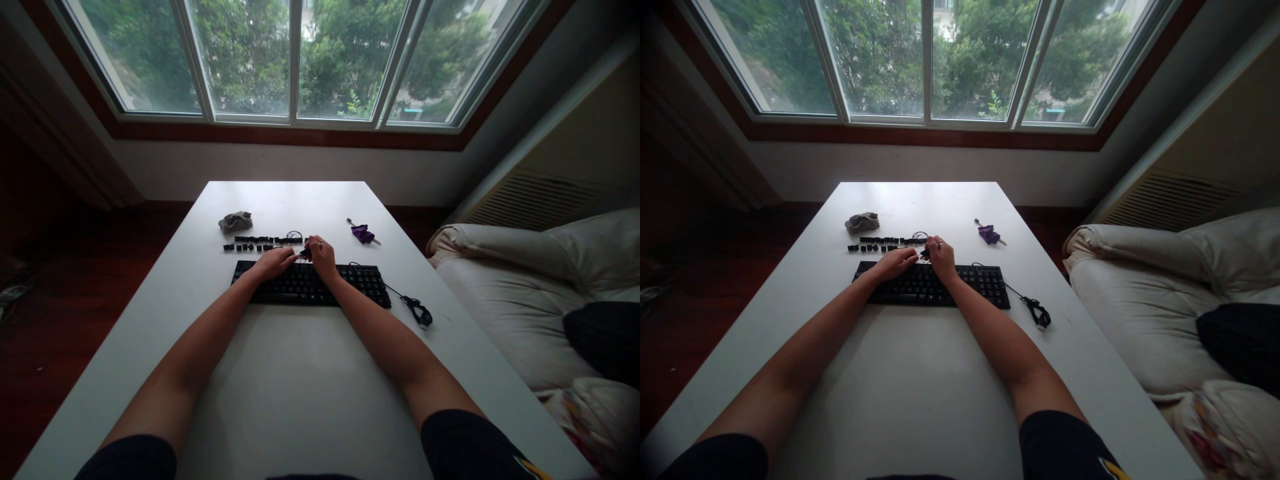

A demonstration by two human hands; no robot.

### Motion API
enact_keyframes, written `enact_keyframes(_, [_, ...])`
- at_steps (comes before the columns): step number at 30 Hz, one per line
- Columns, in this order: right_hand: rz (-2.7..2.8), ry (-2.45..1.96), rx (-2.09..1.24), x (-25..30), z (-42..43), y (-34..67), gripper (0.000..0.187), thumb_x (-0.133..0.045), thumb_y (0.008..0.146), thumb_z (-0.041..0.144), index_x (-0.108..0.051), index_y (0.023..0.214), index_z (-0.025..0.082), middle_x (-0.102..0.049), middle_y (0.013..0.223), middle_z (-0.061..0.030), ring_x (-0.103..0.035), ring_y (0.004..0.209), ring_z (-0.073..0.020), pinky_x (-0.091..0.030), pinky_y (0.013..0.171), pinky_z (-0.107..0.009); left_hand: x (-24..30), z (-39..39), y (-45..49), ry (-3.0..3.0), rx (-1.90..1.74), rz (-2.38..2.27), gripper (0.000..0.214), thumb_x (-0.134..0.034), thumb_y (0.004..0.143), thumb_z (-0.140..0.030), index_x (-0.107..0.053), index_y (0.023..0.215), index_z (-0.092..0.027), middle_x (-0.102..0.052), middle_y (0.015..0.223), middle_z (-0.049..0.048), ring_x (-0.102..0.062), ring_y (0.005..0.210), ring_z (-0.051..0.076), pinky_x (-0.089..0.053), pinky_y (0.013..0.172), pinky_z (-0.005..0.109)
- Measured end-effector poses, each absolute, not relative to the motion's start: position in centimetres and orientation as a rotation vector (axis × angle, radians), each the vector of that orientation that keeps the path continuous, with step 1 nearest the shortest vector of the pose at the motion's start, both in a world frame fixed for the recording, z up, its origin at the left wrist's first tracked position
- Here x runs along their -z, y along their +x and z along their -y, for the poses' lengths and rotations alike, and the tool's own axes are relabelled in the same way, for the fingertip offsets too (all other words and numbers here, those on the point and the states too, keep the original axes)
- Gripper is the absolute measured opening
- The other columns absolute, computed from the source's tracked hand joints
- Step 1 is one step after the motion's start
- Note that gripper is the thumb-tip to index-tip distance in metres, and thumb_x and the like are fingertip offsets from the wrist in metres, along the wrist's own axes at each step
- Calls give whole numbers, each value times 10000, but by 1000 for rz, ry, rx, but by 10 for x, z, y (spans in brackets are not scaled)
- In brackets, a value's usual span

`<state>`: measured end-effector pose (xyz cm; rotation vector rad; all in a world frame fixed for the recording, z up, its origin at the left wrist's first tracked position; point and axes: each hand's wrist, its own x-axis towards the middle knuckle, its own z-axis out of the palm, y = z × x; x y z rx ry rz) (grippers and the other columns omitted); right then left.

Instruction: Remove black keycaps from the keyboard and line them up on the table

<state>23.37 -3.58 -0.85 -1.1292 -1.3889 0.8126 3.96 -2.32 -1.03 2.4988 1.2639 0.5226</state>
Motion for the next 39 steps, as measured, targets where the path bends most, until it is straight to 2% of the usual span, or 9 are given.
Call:
enact_keyframes(5, [1389, -1136, -825, 8, 36, 234, 499, -426, 945, 650, -594, 770, 215, -584, 546, 15, -617, 497, -147, -441, 494, -237, 8, 24, 39, 2494, -538, -1229, 406, -312, 1039, -474, -640, 998, -239, -707, 965, 54, -634, 883, 231, -451, 775, 319])
enact_keyframes(18, [1430, -1192, -779, 4, 39, 233, 474, -425, 953, 624, -582, 759, 221, -584, 566, 17, -620, 514, -150, -449, 522, -249, 5, 28, 42, 2451, -622, -1268, 294, -444, 1005, -413, -675, 1062, -240, -730, 978, 54, -659, 878, 223, -483, 779, 318])
enact_keyframes(29, [1447, -1177, -783, 3, 40, 233, 421, -484, 930, 586, -587, 750, 220, -574, 556, 22, -598, 507, -148, -441, 510, -248, 7, 26, 40, 2442, -645, -1245, 303, -465, 999, -408, -698, 1093, -240, -739, 1029, 55, -667, 902, 217, -492, 804, 316])
enact_keyframes(39, [1475, -1166, -785, 7, 38, 233, 393, -508, 926, 570, -588, 754, 225, -592, 554, 28, -637, 528, -153, -467, 537, -242, 10, 24, 40, 2435, -687, -1270, 298, -481, 991, -387, -698, 1122, -231, -738, 1048, 62, -661, 870, 209, -498, 789, 316])
